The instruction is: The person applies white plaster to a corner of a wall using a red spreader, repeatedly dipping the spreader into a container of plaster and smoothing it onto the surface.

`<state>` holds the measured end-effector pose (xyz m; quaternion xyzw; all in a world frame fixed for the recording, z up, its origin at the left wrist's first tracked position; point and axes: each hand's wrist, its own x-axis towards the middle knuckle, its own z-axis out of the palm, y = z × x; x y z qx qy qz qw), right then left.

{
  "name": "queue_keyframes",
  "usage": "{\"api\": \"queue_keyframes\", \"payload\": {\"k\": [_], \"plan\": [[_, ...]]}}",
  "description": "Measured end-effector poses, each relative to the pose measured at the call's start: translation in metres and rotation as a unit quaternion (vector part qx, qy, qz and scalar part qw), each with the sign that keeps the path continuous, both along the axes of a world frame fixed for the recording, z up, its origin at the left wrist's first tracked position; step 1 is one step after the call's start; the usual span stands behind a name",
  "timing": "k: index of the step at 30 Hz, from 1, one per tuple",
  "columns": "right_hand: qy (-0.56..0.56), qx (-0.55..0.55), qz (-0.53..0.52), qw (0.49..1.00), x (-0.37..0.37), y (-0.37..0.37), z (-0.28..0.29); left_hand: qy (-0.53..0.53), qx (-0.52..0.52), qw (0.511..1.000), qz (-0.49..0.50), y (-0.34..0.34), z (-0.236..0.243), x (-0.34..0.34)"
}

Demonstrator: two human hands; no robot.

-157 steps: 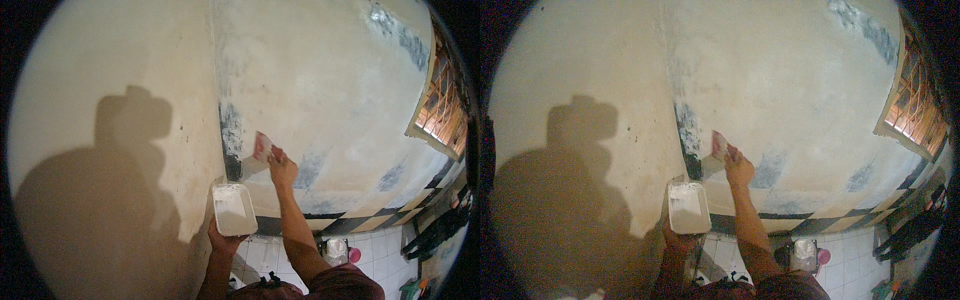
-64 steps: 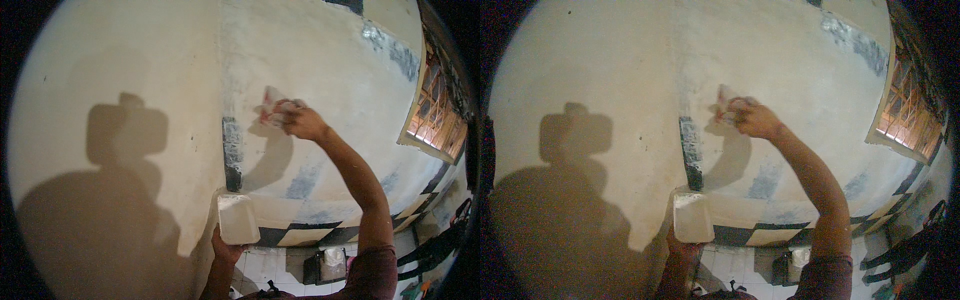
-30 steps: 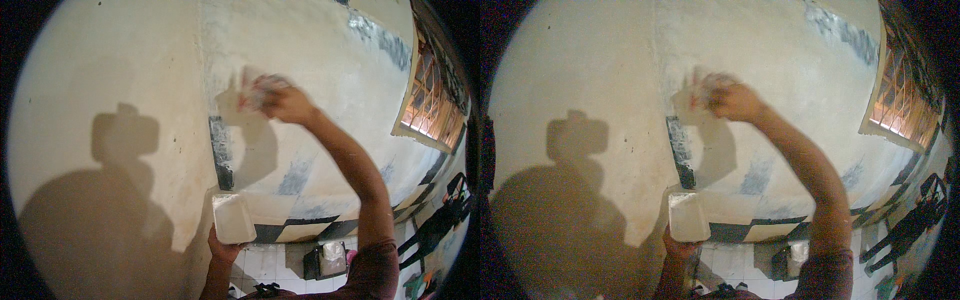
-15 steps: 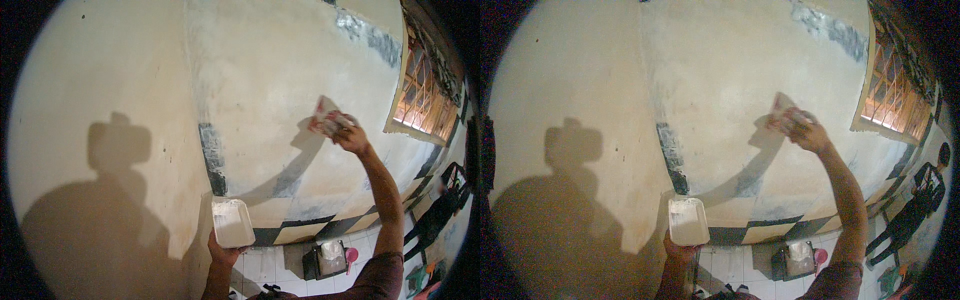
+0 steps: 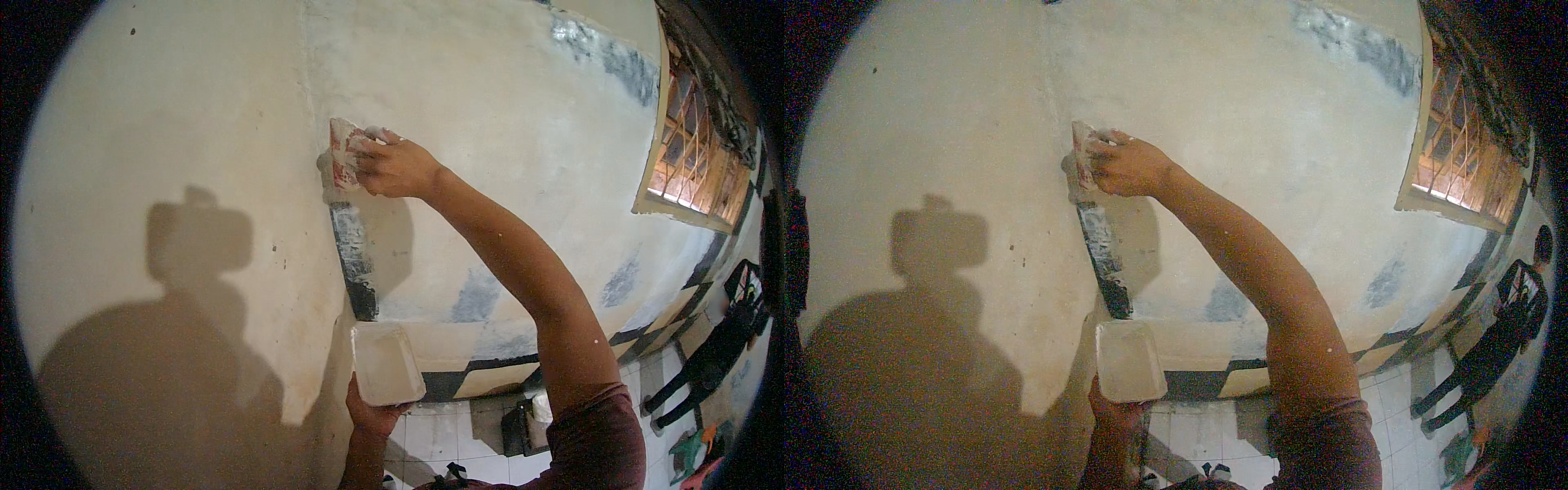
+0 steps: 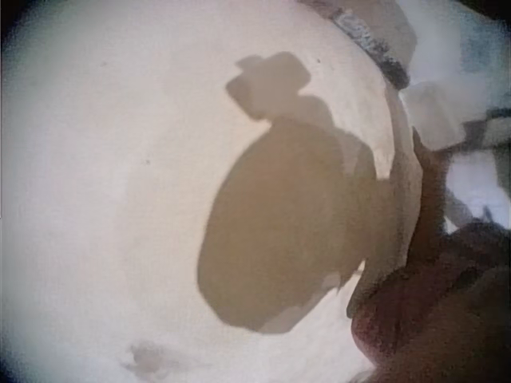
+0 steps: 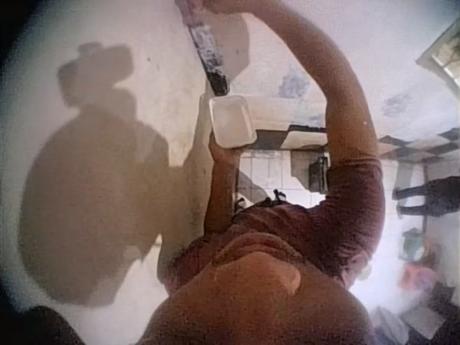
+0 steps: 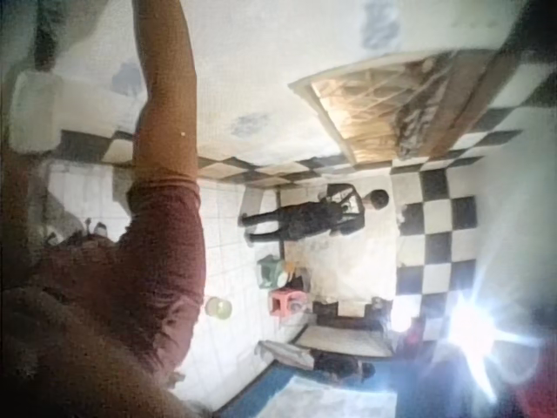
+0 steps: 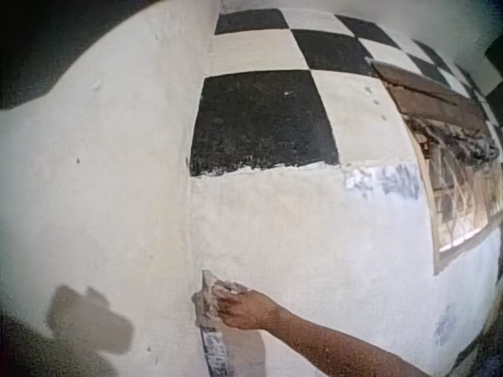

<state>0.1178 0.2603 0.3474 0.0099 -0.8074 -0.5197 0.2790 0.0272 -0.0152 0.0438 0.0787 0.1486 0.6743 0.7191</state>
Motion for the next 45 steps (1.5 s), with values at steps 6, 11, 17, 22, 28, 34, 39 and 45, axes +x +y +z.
{"api": "queue_keyframes", "payload": {"k": [6,11,17,22,28,34,39,45], "plan": [[0.039,-0.006,-0.022,0.999,0.134,0.017,0.002,-0.001,0.062,0.998,-0.011,0.023,-0.007,0.016],[0.158,-0.069,-0.228,0.958,0.363,-0.014,-0.032,-0.006,0.012,1.000,0.009,0.037,-0.008,0.056],[0.305,0.009,-0.246,0.920,0.400,-0.050,-0.054,-0.042,0.100,0.993,-0.048,0.030,-0.009,0.072],[0.259,-0.071,-0.125,0.955,0.274,-0.058,-0.046,-0.052,0.049,0.997,-0.033,0.016,-0.005,0.069],[0.230,-0.061,-0.063,0.969,0.102,-0.095,0.003,-0.046,0.040,0.998,-0.026,-0.017,-0.013,0.022],[0.281,0.024,-0.066,0.957,0.004,-0.094,0.064,-0.033,0.037,0.999,0.018,-0.046,-0.013,-0.030],[0.261,-0.044,-0.151,0.953,-0.023,-0.077,0.012,-0.055,0.095,0.994,0.028,-0.050,-0.033,-0.049],[0.148,-0.149,-0.108,0.972,0.016,-0.078,-0.247,-0.073,0.066,0.995,-0.007,-0.057,-0.040,-0.056]]}}
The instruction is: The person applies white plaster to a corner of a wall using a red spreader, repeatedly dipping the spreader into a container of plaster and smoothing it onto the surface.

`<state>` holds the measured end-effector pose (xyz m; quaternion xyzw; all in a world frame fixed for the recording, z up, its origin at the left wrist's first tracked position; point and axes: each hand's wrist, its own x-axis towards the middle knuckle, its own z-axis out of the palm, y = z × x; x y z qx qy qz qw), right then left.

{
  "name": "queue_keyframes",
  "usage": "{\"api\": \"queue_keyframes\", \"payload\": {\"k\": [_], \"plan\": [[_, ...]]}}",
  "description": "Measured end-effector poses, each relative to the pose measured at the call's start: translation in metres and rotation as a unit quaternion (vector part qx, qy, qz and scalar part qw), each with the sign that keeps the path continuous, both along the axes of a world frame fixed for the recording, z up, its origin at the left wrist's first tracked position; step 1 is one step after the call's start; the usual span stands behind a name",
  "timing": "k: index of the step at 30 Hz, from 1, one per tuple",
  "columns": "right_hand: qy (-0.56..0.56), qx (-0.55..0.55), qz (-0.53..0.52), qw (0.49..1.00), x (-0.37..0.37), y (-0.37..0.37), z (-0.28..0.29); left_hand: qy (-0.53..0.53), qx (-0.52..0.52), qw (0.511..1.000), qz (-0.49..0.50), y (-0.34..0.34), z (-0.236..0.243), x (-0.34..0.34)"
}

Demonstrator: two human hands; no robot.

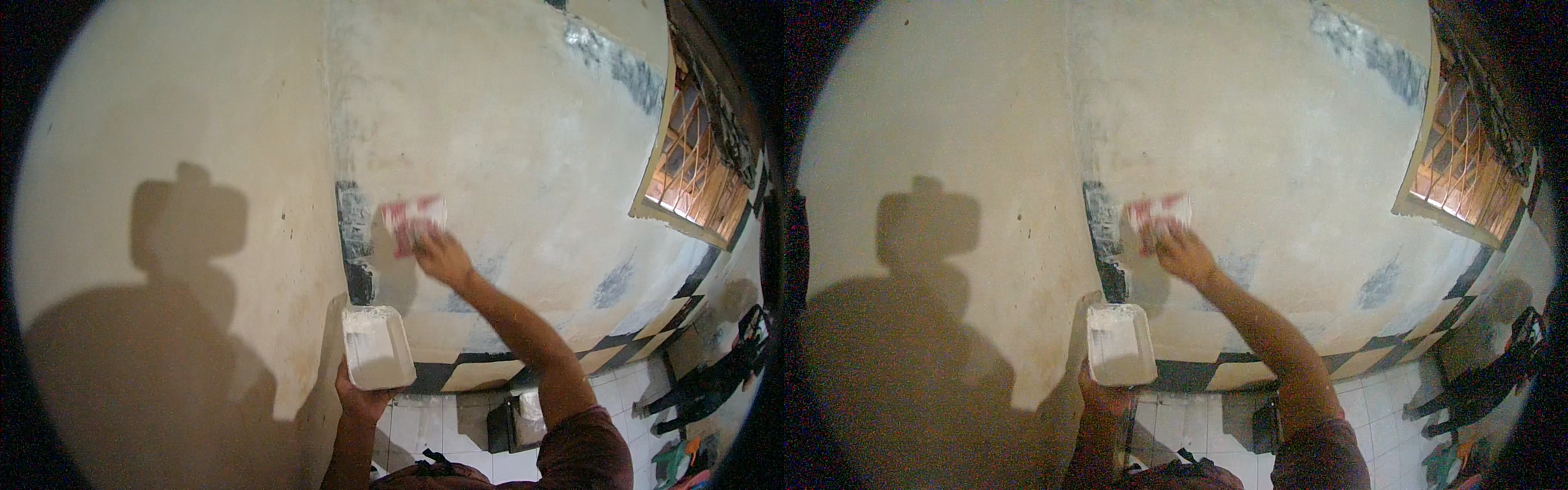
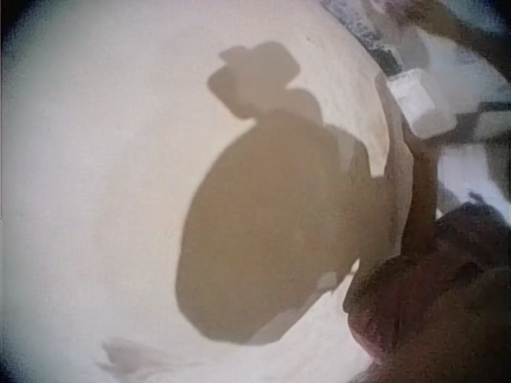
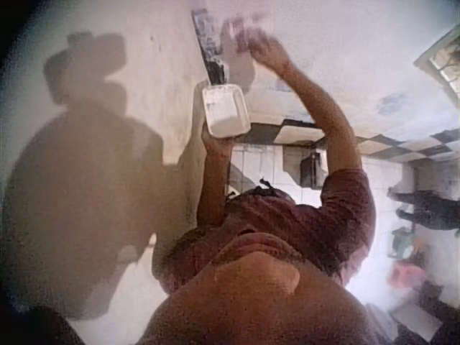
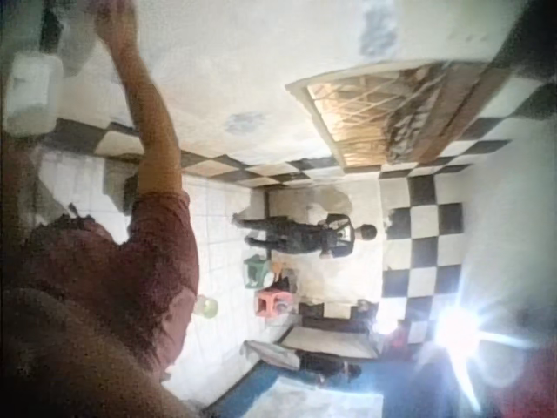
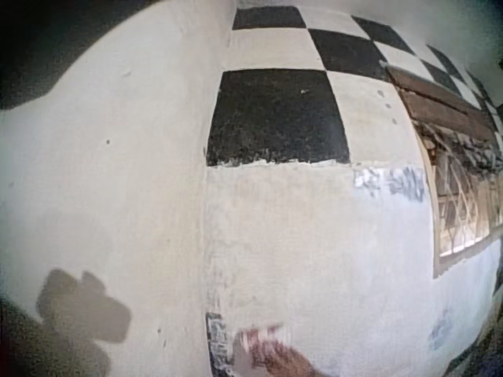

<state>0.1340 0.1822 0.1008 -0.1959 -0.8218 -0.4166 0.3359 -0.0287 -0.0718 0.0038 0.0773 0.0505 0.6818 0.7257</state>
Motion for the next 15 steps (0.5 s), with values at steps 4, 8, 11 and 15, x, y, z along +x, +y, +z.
{"api": "queue_keyframes", "payload": {"k": [4,8,11,15], "plan": [[-0.029,-0.164,-0.007,0.986,0.012,-0.066,-0.037,-0.002,0.014,1.000,0.008,-0.002,-0.022,0.003],[0.015,0.022,0.010,1.000,0.011,-0.057,0.061,-0.031,0.018,0.999,-0.022,0.003,-0.021,0.007],[0.097,0.105,0.019,0.989,-0.003,-0.039,0.180,0.022,0.013,1.000,-0.009,0.002,-0.004,0.015],[0.149,0.210,-0.041,0.966,-0.012,-0.017,0.275,0.019,0.005,1.000,0.013,-0.002,0.000,0.016]]}}
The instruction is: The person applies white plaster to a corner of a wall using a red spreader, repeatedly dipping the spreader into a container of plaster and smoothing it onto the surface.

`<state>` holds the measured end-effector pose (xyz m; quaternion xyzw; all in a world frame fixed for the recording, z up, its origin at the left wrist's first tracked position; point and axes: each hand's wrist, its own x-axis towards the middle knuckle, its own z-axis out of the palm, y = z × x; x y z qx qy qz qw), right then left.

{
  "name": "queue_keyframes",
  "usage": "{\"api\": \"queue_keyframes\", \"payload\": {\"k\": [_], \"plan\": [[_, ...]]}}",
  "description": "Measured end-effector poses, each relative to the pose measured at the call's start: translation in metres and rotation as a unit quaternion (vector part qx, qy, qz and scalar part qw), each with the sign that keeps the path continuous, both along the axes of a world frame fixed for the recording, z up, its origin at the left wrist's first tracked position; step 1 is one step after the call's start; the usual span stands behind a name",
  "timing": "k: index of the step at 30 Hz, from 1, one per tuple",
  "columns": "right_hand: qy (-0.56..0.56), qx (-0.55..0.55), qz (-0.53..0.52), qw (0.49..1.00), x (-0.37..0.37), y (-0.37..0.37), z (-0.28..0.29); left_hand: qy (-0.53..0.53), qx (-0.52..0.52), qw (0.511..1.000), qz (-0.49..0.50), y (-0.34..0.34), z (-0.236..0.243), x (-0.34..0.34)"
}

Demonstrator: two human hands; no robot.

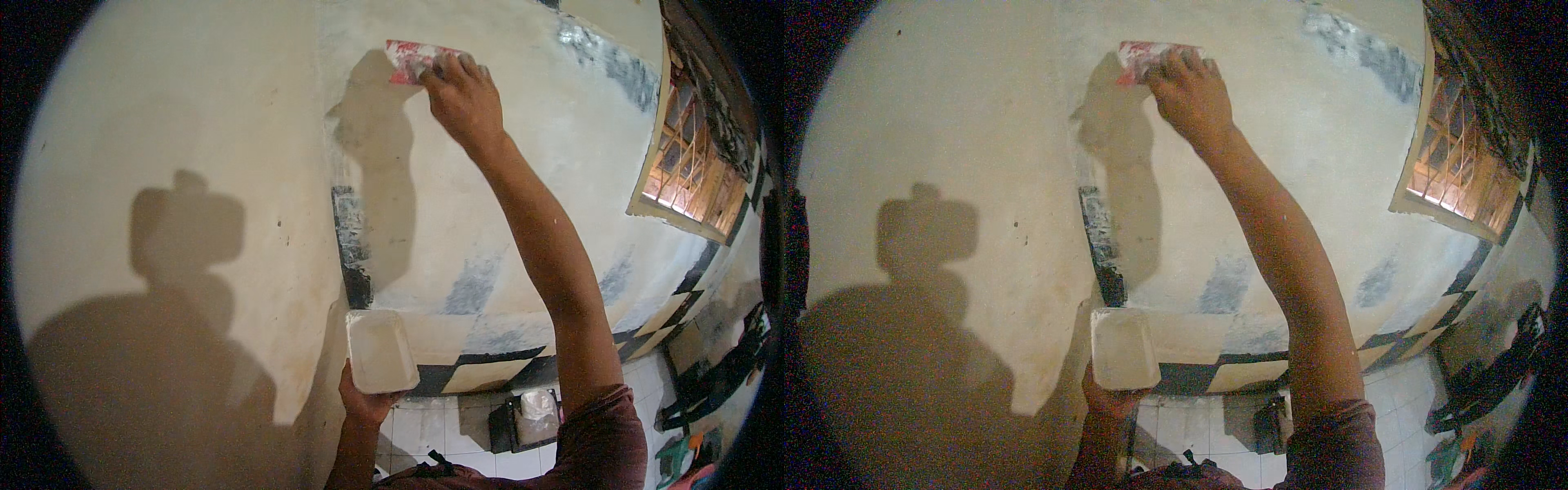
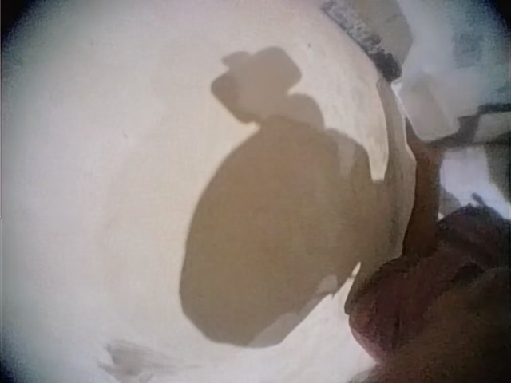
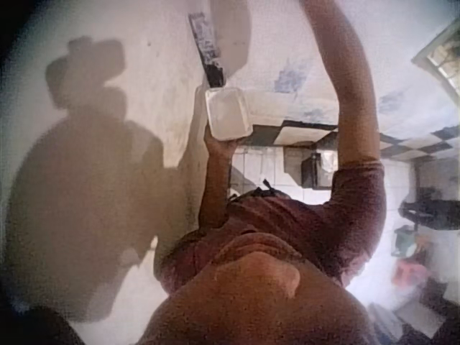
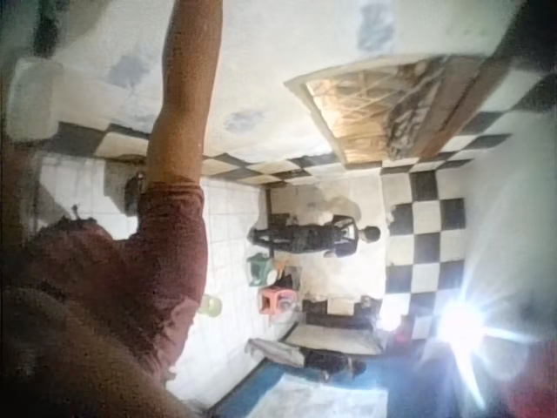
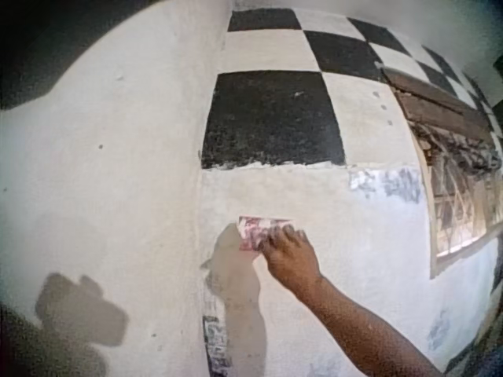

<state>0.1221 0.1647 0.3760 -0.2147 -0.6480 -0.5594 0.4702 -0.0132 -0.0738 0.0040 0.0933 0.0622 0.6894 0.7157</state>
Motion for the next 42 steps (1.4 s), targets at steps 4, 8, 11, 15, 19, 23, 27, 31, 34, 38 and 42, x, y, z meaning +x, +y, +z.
{"api": "queue_keyframes", "payload": {"k": [4,8,11,15,19,23,27,31,34,38,42], "plan": [[-0.013,-0.124,-0.012,0.992,-0.013,0.020,-0.052,0.019,0.012,1.000,0.003,-0.013,-0.014,-0.015],[-0.133,-0.227,0.099,0.960,-0.014,0.050,-0.251,0.027,-0.052,0.998,0.013,-0.021,-0.029,-0.017],[-0.248,-0.329,0.084,0.907,-0.018,0.005,-0.386,-0.053,0.089,0.992,-0.065,-0.028,-0.045,-0.035],[-0.274,-0.269,0.148,0.911,-0.030,-0.045,-0.381,-0.002,-0.061,0.998,-0.005,-0.037,-0.014,-0.033],[-0.214,-0.147,0.177,0.949,-0.059,-0.020,-0.253,0.038,-0.095,0.995,0.018,-0.020,-0.012,-0.029],[-0.110,-0.053,0.135,0.983,-0.090,0.008,-0.127,-0.011,-0.027,0.999,-0.017,-0.004,-0.028,-0.040],[-0.136,-0.221,0.065,0.964,-0.100,0.054,-0.201,0.024,-0.023,0.999,-0.002,0.003,-0.050,-0.040],[-0.280,-0.156,0.063,0.945,-0.082,0.049,-0.405,0.014,-0.086,0.996,0.006,-0.013,-0.052,-0.035],[-0.204,-0.491,0.254,0.808,-0.073,-0.004,-0.481,0.014,-0.090,0.996,0.009,-0.023,-0.073,-0.044],[-0.257,-0.502,0.225,0.794,-0.035,0.000,-0.510,0.065,-0.098,0.993,0.011,-0.021,-0.066,-0.028],[-0.263,-0.241,0.176,0.917,-0.036,0.003,-0.402,0.045,-0.139,0.989,0.017,-0.016,-0.055,-0.020]]}}
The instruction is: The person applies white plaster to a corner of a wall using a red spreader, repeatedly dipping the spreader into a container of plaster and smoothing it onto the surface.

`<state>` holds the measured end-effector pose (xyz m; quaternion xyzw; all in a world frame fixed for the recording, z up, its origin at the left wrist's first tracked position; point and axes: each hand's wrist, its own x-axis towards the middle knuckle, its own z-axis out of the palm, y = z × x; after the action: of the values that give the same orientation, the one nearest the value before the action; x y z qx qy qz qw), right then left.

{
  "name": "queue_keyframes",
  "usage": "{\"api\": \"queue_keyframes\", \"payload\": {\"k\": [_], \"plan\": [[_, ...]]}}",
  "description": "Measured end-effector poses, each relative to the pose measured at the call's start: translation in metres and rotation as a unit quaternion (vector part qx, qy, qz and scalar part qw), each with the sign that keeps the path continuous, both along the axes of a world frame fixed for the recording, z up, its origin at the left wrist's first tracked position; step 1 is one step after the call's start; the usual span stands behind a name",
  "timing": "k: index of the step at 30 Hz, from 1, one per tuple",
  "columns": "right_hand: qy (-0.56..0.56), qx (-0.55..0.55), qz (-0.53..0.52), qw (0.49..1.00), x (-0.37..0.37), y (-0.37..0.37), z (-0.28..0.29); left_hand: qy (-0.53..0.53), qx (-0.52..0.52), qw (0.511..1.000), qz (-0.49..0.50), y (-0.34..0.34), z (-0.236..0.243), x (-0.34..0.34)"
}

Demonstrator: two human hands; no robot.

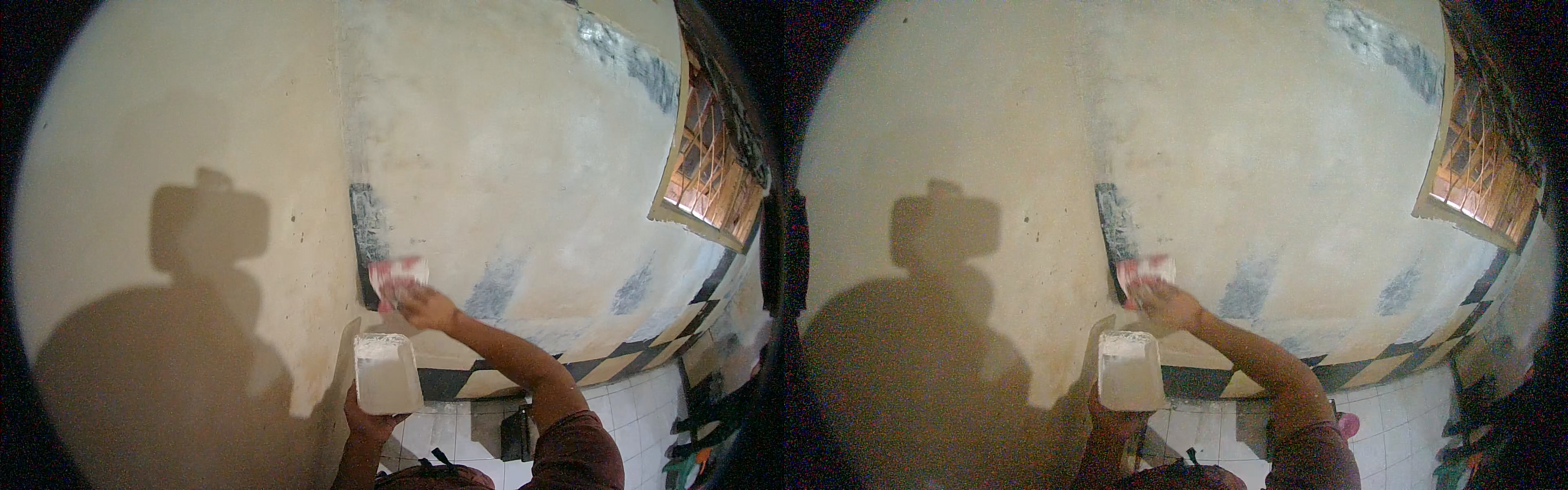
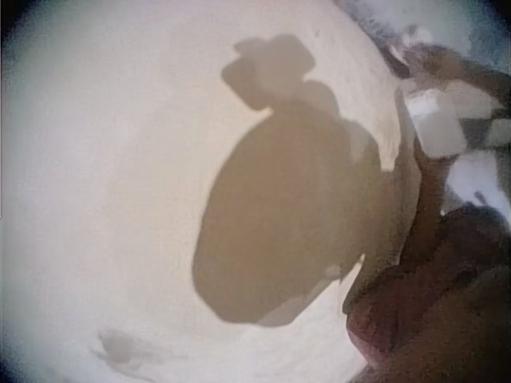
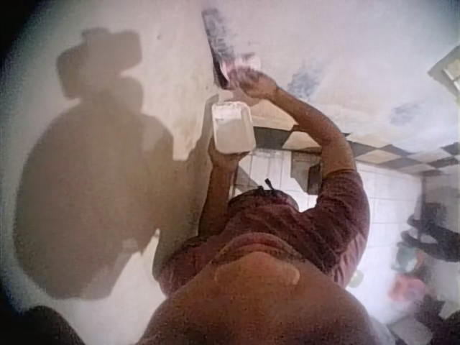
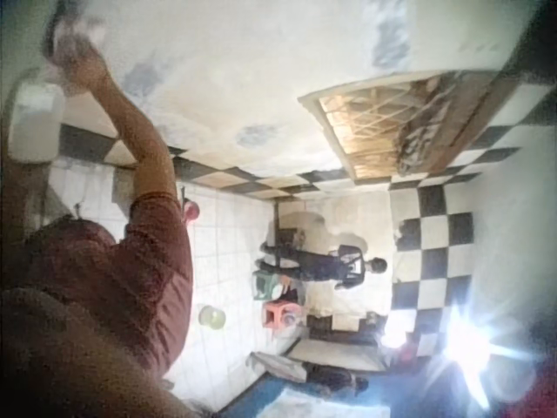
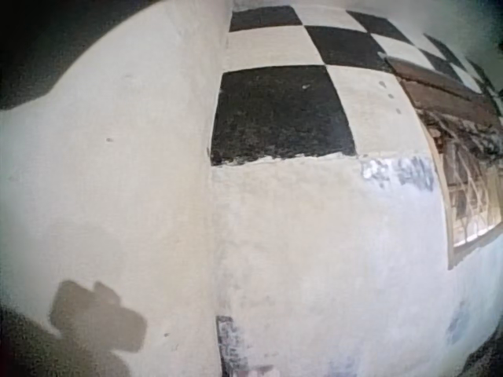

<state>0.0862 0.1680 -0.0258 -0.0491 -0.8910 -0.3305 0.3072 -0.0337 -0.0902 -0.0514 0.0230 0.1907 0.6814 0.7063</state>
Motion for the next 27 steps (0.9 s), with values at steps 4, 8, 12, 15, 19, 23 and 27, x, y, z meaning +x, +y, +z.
{"api": "queue_keyframes", "payload": {"k": [4,8,12,15,19,23,27], "plan": [[0.092,0.033,-0.095,0.991,0.003,0.038,0.047,-0.033,0.076,0.996,-0.030,0.019,-0.014,0.002],[0.066,-0.171,-0.038,0.982,0.032,0.085,-0.038,0.001,0.031,0.999,-0.024,0.040,-0.008,0.022],[-0.024,-0.177,-0.032,0.983,0.064,0.039,-0.133,-0.100,0.087,0.991,-0.019,0.047,-0.021,0.030],[-0.025,-0.096,-0.040,0.994,0.083,0.015,-0.098,-0.129,0.138,0.982,-0.023,0.052,-0.043,0.033],[0.069,0.065,-0.095,0.991,0.090,0.025,-0.004,-0.133,0.148,0.980,0.002,0.054,-0.041,0.039],[0.127,0.015,-0.132,0.983,0.089,0.052,0.023,0.122,0.155,0.980,0.034,0.042,-0.032,0.042],[0.053,-0.304,-0.147,0.940,0.105,0.081,-0.078,-0.005,0.122,0.992,-0.024,0.057,-0.032,0.048]]}}
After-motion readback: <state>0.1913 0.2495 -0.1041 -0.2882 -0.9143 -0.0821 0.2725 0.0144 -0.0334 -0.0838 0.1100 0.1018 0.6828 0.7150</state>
